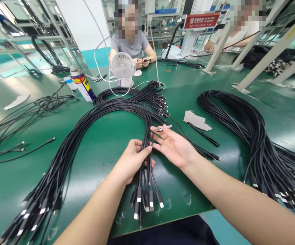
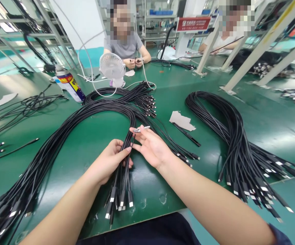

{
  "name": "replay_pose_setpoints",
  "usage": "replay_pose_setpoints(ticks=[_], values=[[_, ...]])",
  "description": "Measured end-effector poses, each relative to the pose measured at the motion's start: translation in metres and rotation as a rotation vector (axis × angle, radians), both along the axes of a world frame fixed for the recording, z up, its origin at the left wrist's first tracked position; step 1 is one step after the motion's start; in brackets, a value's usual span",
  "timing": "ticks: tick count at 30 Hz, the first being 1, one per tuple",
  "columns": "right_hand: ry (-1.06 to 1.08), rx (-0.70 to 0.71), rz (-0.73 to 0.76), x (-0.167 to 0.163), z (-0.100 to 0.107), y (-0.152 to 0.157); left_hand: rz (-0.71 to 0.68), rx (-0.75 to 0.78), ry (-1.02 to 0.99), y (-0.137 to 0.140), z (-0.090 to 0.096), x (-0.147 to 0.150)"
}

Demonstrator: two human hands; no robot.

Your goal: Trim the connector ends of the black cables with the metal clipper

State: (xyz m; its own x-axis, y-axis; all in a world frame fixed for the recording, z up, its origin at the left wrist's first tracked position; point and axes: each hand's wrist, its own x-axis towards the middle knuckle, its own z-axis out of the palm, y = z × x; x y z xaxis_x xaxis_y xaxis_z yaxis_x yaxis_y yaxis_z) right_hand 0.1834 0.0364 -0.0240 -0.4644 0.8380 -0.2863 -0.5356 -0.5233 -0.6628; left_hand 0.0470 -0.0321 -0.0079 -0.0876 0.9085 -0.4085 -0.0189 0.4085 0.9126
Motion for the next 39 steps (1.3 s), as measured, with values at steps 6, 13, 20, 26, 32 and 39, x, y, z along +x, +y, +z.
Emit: replay_pose_setpoints(ticks=[6,13,20,26,32,39], values=[[0.031,0.005,-0.032,0.007,0.003,0.0,-0.11,-0.159,-0.377,-0.006,-0.005,-0.003],[-0.037,0.095,0.017,0.014,0.013,-0.003,-0.065,-0.182,-0.462,-0.011,-0.003,0.003],[-0.199,0.255,0.08,0.018,0.017,-0.008,-0.04,-0.205,-0.457,-0.011,0.003,0.003],[-0.199,0.233,0.111,0.019,0.013,-0.005,0.0,-0.244,-0.672,-0.011,0.01,0.003],[-0.159,0.213,0.163,0.016,0.012,-0.006,-0.034,-0.427,-0.744,-0.008,0.014,-0.004],[-0.195,0.26,0.1,0.019,0.013,-0.003,-0.152,-0.381,-0.82,-0.014,0.001,-0.003]])
